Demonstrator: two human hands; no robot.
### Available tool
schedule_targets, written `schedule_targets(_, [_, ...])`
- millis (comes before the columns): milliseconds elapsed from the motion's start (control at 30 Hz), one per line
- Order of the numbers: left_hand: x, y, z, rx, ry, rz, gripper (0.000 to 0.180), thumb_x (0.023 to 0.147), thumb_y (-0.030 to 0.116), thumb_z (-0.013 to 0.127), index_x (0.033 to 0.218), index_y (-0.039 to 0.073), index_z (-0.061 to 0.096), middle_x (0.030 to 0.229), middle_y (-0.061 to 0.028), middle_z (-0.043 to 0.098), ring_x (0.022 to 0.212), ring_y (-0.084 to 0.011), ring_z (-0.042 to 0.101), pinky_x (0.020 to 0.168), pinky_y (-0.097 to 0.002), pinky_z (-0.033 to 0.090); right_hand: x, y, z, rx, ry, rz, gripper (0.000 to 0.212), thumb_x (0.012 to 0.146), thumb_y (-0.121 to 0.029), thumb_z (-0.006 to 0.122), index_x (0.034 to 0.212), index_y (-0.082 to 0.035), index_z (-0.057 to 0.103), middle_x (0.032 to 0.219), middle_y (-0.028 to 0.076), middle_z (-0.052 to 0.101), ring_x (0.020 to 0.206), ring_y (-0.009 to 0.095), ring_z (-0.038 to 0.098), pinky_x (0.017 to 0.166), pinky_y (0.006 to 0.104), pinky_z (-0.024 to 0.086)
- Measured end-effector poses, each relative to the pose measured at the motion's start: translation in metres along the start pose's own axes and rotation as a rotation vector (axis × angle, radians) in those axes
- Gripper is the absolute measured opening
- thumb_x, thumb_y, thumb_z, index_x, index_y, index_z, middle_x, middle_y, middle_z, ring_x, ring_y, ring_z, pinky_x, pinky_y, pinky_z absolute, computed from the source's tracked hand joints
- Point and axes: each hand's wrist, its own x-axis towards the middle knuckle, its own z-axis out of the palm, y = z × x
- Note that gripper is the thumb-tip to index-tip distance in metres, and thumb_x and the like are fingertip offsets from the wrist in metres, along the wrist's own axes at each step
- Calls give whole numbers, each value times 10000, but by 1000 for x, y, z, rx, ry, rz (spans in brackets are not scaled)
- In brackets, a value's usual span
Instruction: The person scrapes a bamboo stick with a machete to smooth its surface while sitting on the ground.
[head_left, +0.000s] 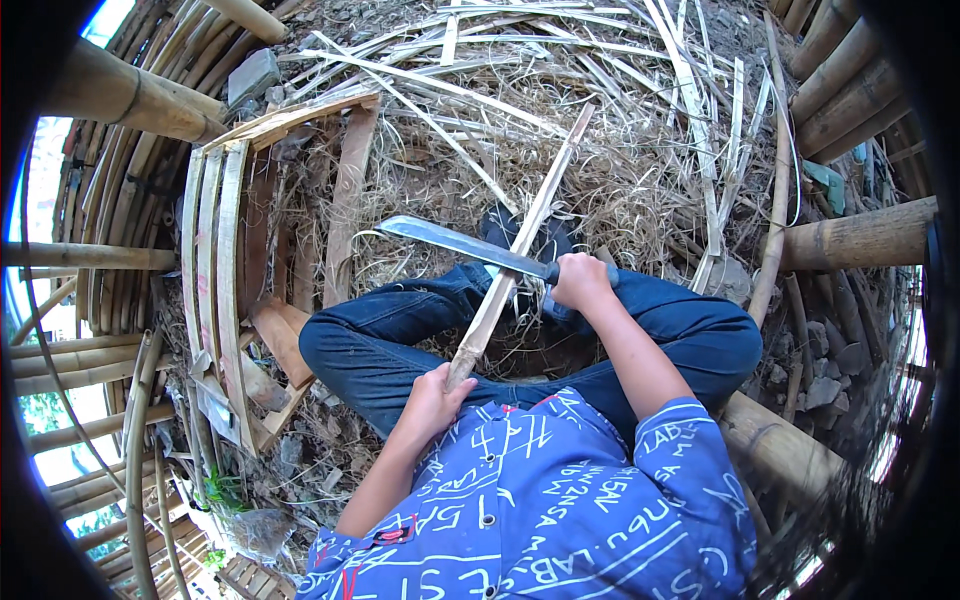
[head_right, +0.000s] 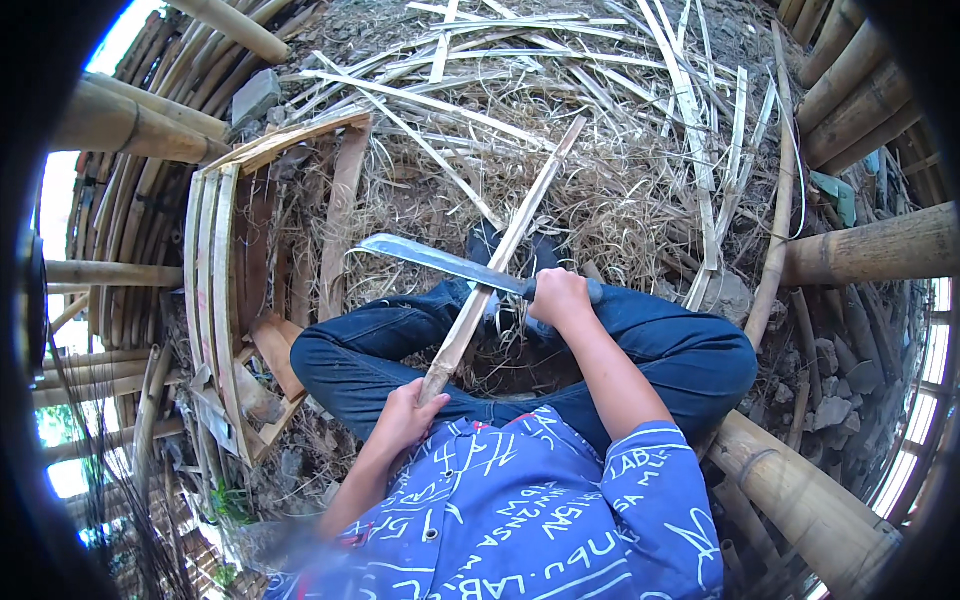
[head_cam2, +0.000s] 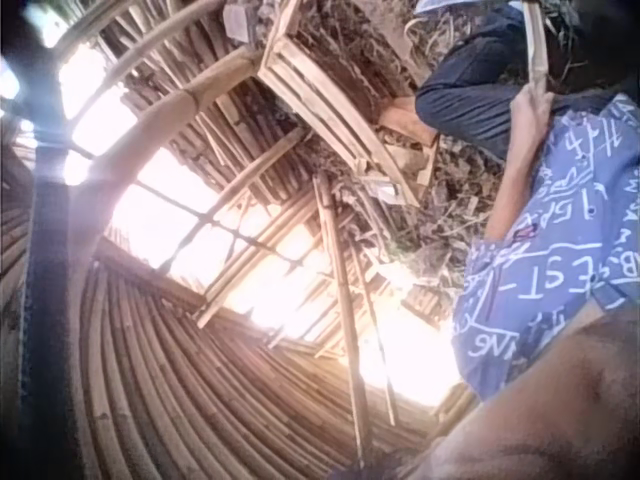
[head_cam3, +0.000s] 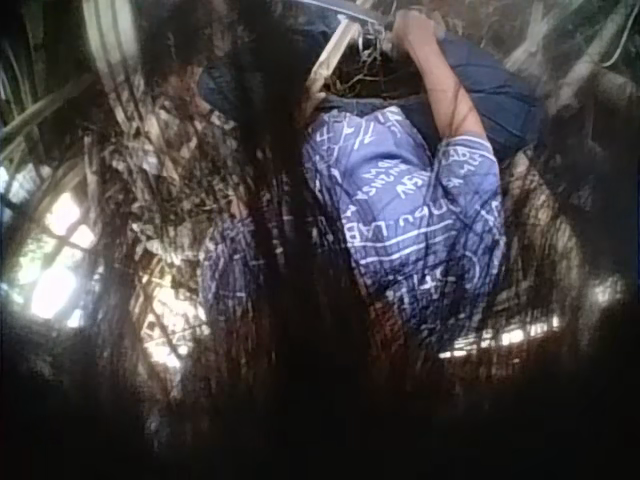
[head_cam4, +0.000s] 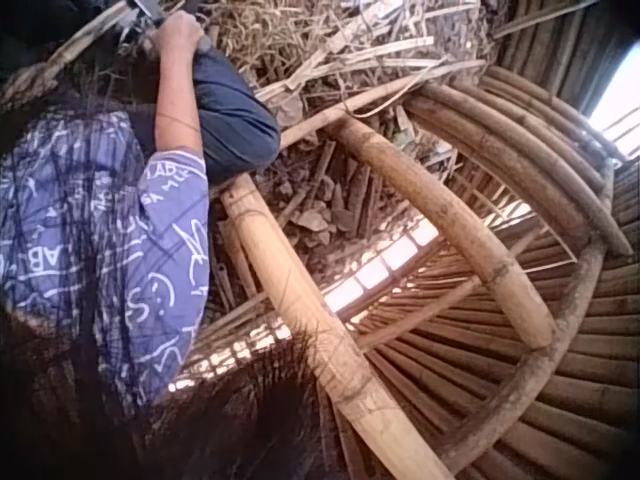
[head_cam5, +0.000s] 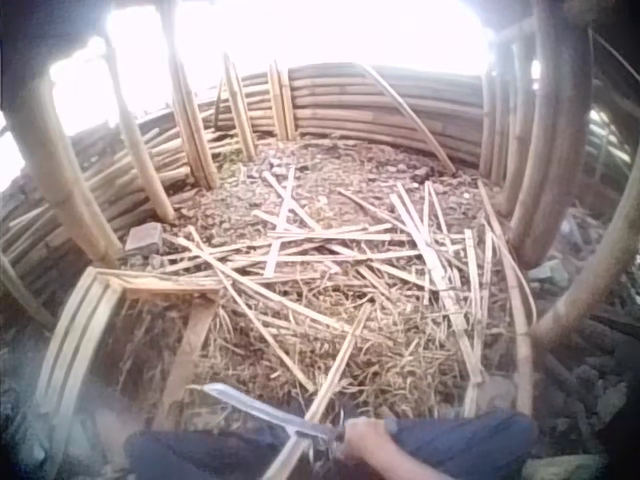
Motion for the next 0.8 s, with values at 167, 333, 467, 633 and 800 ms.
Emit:
schedule_targets(167, [-3,3,-6,9,1,-3,314,890,226,687,995,-57,599,682,-171,650,566,-199,614,573,-369,482,7,-1,4,23,4,13,236,644,-204,690,836,-68,704,862,183,695,846,349,686,780,439,554])
schedule_targets(333, [-20,-2,-7,-80,6,7,324,890,226,688,1031,-54,607,739,-191,664,638,-198,631,624,-361,492,27,16,-8,38,36,138,251,676,-196,694,863,-29,706,922,196,704,899,348,690,806,435,556])
schedule_targets(467, [-43,-6,-9,-85,-58,-111,329,890,235,689,1046,-44,611,772,-193,671,692,-204,639,671,-351,499,46,56,-20,17,69,196,296,688,-199,692,915,-9,694,968,211,698,921,351,689,831,428,554])
schedule_targets(633, [-65,-21,-18,-27,-15,43,328,892,230,686,1091,-23,621,829,-202,678,720,-220,652,699,-348,504,56,74,-33,44,100,408,315,715,-212,677,956,-10,693,1005,210,697,957,348,682,840,426,551])
schedule_targets(800, [-85,-21,-27,-70,-29,-21,320,900,209,680,1135,-2,629,869,-133,704,779,-131,634,730,-307,513,62,90,-36,-60,22,306,310,718,-180,648,978,-18,696,1044,207,689,993,344,672,866,419,542])
